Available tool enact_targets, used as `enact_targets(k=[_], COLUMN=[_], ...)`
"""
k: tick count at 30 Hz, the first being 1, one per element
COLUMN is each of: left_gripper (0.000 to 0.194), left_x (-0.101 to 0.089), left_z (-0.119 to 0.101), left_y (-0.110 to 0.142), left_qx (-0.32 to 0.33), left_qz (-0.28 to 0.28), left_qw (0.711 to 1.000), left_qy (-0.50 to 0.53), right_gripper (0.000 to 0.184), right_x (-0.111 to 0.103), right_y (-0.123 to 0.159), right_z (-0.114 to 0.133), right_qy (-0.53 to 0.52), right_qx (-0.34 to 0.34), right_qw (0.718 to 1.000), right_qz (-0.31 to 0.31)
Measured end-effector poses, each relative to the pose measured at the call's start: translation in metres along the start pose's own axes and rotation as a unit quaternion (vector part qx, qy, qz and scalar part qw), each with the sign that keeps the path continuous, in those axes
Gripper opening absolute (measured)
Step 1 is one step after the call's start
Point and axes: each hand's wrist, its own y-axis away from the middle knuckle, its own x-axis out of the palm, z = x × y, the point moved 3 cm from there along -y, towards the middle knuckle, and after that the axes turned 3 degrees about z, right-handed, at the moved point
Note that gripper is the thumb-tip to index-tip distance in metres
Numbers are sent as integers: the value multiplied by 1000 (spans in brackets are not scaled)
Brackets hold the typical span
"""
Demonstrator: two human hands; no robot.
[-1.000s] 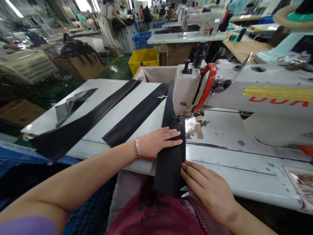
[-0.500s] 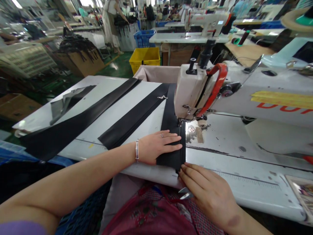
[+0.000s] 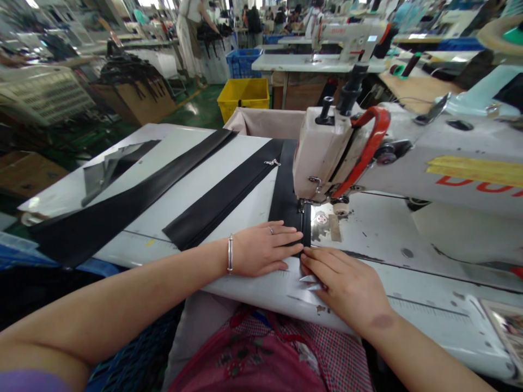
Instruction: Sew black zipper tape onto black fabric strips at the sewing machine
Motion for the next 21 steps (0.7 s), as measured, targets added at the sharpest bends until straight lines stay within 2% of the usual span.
enact_targets(k=[3,7,15,21], left_gripper=[47,49,48,37], left_x=[0,2,3,3], left_z=[-2,0,20,32], left_y=[0,-2,-17,-30], left_qx=[-7,-21,-38,-52], left_qz=[13,17,3,-5], left_qw=[1000,1000,998,996], left_qy=[-11,-13,-48,-76], right_gripper=[29,34,29,32], right_x=[0,0,0,5], right_y=[-8,-17,-40,-54], right_z=[-8,-19,-43,-57], right_qy=[15,21,32,66], right_qx=[7,15,46,102], right_qw=[1000,1000,998,989], right_qz=[-6,1,23,80])
